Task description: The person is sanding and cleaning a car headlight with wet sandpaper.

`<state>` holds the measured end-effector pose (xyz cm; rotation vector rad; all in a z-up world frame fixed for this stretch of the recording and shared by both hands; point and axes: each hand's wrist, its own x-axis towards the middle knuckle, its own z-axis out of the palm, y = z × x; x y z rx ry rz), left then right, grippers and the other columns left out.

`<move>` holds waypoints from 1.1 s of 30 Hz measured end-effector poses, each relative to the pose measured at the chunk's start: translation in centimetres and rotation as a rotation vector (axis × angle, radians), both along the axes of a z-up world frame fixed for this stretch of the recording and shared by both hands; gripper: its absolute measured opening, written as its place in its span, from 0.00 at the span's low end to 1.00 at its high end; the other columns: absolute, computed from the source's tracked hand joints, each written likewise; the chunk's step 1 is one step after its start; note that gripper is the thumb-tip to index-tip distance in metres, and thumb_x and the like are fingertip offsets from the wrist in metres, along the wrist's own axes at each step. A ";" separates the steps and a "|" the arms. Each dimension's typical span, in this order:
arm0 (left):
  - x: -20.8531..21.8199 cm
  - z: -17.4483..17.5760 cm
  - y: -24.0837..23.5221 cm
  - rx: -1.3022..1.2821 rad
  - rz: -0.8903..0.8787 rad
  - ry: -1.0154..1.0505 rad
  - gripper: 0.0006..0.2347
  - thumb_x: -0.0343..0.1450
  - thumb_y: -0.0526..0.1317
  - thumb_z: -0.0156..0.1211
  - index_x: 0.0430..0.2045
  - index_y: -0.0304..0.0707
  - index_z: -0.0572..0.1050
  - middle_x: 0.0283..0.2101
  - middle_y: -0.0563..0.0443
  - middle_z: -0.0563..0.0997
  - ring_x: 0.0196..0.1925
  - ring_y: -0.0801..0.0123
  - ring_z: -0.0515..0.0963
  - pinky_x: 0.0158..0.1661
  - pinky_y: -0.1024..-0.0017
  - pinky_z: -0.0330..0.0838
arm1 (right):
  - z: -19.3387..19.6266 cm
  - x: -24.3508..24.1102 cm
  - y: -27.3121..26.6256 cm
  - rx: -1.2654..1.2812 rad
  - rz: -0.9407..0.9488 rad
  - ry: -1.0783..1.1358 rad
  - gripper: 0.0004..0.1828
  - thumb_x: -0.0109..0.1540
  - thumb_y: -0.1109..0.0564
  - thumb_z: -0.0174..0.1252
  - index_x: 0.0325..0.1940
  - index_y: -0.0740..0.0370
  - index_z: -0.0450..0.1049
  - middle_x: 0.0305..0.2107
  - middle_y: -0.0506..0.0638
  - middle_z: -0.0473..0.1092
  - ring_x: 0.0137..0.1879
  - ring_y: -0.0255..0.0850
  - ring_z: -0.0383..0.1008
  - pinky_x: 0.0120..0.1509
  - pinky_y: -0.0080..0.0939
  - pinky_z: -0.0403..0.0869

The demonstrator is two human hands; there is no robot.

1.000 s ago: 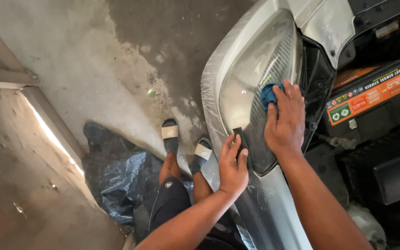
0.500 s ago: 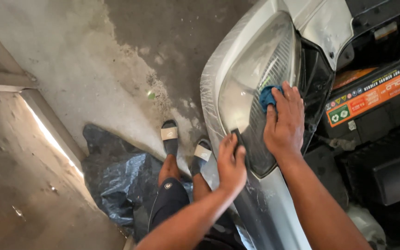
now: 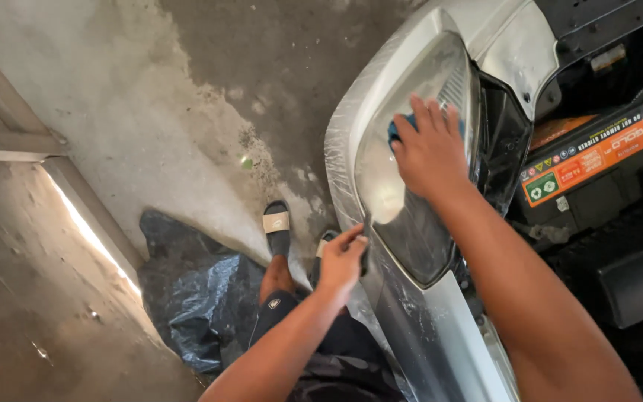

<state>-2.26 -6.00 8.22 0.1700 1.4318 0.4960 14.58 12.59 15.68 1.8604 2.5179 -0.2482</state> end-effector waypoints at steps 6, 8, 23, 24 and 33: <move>-6.8 -1.7 3.2 0.315 0.253 -0.176 0.15 0.71 0.33 0.62 0.53 0.30 0.79 0.41 0.55 0.83 0.40 0.79 0.79 0.45 0.79 0.73 | -9.7 -3.3 3.3 -0.209 0.165 -0.324 0.16 0.64 0.54 0.50 0.52 0.56 0.79 0.48 0.58 0.75 0.58 0.54 0.71 0.67 0.60 0.61; -8.8 -0.9 4.9 0.332 0.241 -0.169 0.15 0.71 0.32 0.62 0.53 0.30 0.78 0.41 0.55 0.83 0.40 0.80 0.79 0.45 0.79 0.73 | -11.4 -5.1 -0.4 -0.137 0.245 -0.345 0.15 0.62 0.53 0.51 0.45 0.57 0.80 0.43 0.56 0.76 0.56 0.52 0.73 0.68 0.58 0.63; -11.8 3.7 8.8 0.363 0.021 -0.235 0.16 0.72 0.31 0.60 0.55 0.29 0.78 0.43 0.53 0.82 0.42 0.79 0.78 0.45 0.78 0.72 | 6.5 -3.9 -0.9 -0.569 0.134 -0.181 0.19 0.62 0.55 0.52 0.57 0.56 0.72 0.57 0.51 0.69 0.67 0.49 0.67 0.79 0.62 0.50; -11.0 3.5 9.0 0.356 0.031 -0.261 0.16 0.72 0.31 0.60 0.55 0.29 0.77 0.44 0.53 0.82 0.42 0.78 0.78 0.45 0.77 0.72 | 4.8 -2.8 0.0 -0.337 0.105 -0.137 0.17 0.64 0.57 0.50 0.57 0.58 0.73 0.55 0.52 0.70 0.66 0.49 0.68 0.74 0.66 0.55; -8.1 5.8 11.9 0.384 0.094 -0.437 0.15 0.73 0.30 0.59 0.54 0.24 0.75 0.46 0.49 0.83 0.46 0.76 0.81 0.49 0.76 0.74 | 7.4 -3.1 -14.4 -0.465 0.233 -0.290 0.30 0.58 0.57 0.51 0.66 0.55 0.65 0.70 0.52 0.56 0.77 0.48 0.51 0.78 0.58 0.47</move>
